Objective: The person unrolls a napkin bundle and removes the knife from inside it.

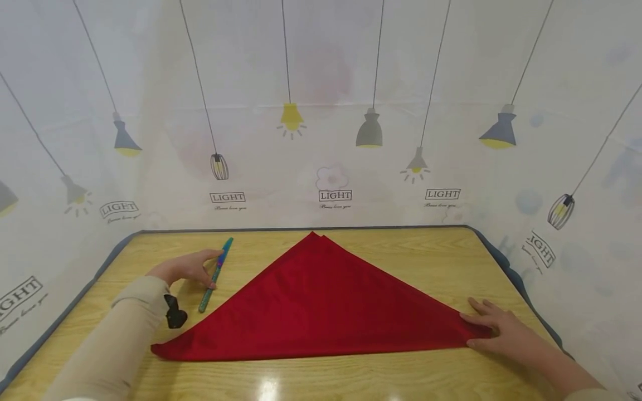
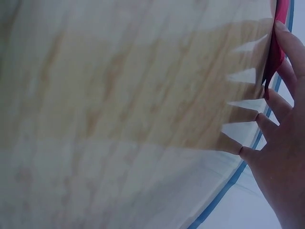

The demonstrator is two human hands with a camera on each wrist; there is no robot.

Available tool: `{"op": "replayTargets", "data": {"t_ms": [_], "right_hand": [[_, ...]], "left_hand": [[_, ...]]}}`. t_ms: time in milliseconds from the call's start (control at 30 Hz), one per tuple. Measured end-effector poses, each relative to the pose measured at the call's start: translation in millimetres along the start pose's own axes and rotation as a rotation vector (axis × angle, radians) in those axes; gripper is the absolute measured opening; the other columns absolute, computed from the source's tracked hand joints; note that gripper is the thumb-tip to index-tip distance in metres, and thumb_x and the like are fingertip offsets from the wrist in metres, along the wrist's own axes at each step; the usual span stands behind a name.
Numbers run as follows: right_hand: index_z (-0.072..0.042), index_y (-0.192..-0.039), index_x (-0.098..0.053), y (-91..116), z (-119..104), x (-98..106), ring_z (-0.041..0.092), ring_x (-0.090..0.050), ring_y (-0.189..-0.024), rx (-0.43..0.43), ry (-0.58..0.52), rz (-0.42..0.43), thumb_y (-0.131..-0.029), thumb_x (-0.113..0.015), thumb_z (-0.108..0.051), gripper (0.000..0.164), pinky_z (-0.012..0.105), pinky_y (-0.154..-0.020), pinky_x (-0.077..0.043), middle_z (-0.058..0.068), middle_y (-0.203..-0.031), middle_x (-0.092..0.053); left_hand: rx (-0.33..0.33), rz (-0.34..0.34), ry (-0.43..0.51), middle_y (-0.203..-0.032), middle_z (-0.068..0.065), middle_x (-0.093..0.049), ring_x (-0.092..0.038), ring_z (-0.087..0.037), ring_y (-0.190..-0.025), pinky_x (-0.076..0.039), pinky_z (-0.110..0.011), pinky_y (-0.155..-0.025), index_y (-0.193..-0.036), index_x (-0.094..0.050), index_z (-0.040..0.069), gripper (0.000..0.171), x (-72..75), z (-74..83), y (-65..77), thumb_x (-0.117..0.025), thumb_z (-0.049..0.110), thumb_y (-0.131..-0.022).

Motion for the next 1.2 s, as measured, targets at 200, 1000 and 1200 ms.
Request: {"op": "replayTargets", "data": {"t_ms": [200,1000,1200], "right_hand": [[-0.005,-0.131,-0.062,1,-3,3,-0.026,0.003,-0.123,0.002,-0.002,0.001,-0.085,-0.075,-0.022,0.051,0.079,-0.086,-0.022,-0.036,-0.139,-0.016],[-0.009,-0.131,-0.063,-4,-2,2,-0.017,0.001,-0.131,0.017,0.051,0.0,-0.085,-0.075,-0.026,0.051,0.076,-0.087,-0.028,-0.036,-0.14,-0.015],[-0.006,-0.131,-0.063,-7,-4,5,-0.004,-0.006,-0.14,0.002,0.131,-0.042,-0.086,-0.074,-0.03,0.052,0.058,-0.091,-0.04,-0.007,-0.154,-0.025]], "left_hand": [[-0.014,-0.023,0.009,-0.153,-0.032,-0.02,-0.013,-0.049,-0.141,-0.014,-0.059,-0.112,-0.151,-0.021,-0.007,0.099,0.9,-2.7,2.9,-0.083,0.011,-0.076],[-0.106,-0.009,-0.001,-0.147,-0.036,-0.027,-0.018,-0.052,-0.137,-0.016,-0.059,-0.111,-0.145,-0.027,-0.014,0.097,-0.3,-12.6,8.9,-0.085,0.022,-0.076],[-0.064,-0.02,0.012,-0.149,-0.034,-0.026,-0.018,-0.051,-0.138,-0.018,-0.06,-0.11,-0.147,-0.028,-0.011,0.087,-5.6,-6.6,11.4,-0.08,0.016,-0.082]]}}
Point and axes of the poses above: each hand's wrist, its own y-axis away from the middle knuckle, its own x-axis out of the back of the hand, z = x × y, the point moved 5 cm from there along -y, towards the middle knuckle
